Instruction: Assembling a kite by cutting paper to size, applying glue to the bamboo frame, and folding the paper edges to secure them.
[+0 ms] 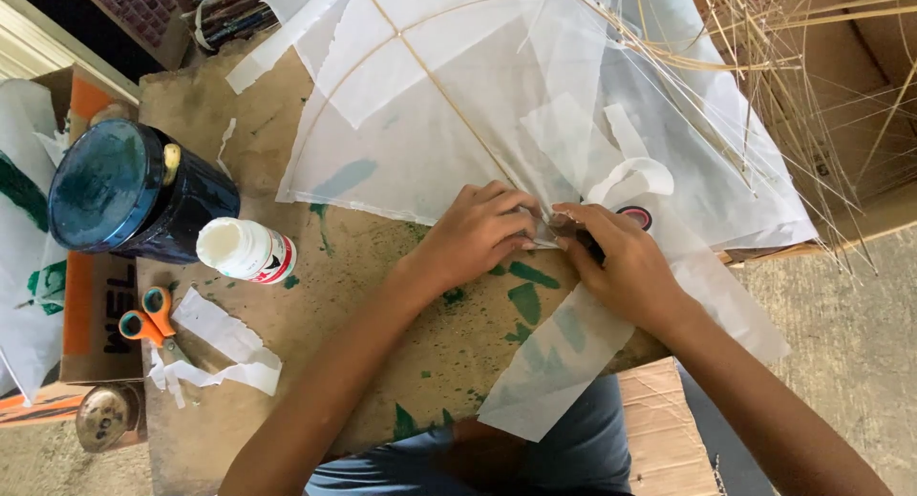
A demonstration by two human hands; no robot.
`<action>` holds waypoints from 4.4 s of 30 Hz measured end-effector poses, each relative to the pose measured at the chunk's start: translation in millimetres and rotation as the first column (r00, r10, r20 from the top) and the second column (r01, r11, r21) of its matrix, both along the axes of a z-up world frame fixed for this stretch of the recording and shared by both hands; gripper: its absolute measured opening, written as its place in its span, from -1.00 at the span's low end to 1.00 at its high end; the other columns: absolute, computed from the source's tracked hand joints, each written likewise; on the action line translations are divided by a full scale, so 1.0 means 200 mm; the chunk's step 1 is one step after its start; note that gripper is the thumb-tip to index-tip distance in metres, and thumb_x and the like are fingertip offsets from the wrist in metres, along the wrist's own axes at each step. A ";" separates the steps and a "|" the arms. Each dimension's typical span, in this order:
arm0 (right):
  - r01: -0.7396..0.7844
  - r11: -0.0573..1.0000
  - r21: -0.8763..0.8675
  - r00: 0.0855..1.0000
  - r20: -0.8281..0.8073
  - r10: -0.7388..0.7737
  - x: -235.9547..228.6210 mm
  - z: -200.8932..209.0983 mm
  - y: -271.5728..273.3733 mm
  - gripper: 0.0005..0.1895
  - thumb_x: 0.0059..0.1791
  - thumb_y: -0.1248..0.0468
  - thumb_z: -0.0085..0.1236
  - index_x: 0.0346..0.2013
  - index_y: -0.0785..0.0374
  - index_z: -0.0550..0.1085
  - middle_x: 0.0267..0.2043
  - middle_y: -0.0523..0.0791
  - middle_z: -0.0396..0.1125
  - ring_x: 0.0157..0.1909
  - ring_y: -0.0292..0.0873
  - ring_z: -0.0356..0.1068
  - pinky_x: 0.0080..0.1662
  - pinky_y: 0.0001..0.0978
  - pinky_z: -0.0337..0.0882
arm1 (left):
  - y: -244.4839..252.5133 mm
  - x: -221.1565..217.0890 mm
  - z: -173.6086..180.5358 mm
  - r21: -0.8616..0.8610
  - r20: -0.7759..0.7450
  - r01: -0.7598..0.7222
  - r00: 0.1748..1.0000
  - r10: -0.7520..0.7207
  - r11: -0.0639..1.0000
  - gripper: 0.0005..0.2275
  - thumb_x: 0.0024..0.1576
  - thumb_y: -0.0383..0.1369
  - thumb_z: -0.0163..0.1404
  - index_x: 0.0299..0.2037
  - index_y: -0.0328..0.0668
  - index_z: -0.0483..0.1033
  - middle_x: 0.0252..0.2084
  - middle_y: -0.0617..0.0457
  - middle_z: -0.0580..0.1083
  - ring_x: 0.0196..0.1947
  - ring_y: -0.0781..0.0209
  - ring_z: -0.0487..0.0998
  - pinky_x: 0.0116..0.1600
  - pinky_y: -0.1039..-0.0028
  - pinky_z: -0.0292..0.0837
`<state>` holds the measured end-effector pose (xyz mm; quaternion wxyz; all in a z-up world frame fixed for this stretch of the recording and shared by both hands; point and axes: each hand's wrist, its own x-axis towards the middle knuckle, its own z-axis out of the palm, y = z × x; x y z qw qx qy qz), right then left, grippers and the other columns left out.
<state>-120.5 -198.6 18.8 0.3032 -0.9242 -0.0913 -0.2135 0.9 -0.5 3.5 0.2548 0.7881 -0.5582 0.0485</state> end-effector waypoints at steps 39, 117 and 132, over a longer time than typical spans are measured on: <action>-0.012 0.998 0.062 0.984 -0.175 0.022 0.06 0.13 0.02 -0.56 -0.05 0.43 0.24 0.14 0.30 0.47 0.05 0.13 0.41 0.11 0.21 0.45 0.14 -0.01 0.43 | 0.08 0.08 0.04 0.046 -0.059 -0.064 0.996 0.067 0.997 -0.72 0.17 -0.24 0.17 0.07 0.05 0.51 -0.01 0.08 0.48 0.06 0.00 0.49 0.03 0.16 0.43; -0.184 0.923 -0.337 0.983 -0.040 0.182 0.30 0.12 0.22 -0.66 0.01 0.23 0.17 0.07 0.25 0.47 -0.34 -0.07 0.39 -0.27 -0.02 0.47 -0.22 -0.25 0.48 | 0.49 0.19 0.05 -0.025 -0.280 -0.096 0.956 0.086 0.995 -0.69 0.21 -0.60 0.01 0.13 -0.15 0.52 -0.17 -0.07 0.55 -0.09 0.01 0.60 0.08 0.20 0.53; -0.164 0.925 -0.342 0.986 -0.020 0.167 0.31 0.07 0.24 -0.64 -0.02 0.20 0.19 0.07 0.18 0.47 -0.32 -0.10 0.38 -0.24 -0.04 0.44 -0.19 -0.25 0.47 | 0.43 0.03 0.24 0.085 -0.409 -0.160 0.894 0.181 0.983 -0.62 0.18 -0.65 0.01 0.20 -0.19 0.39 -0.02 -0.14 0.45 -0.02 -0.17 0.59 0.02 0.04 0.58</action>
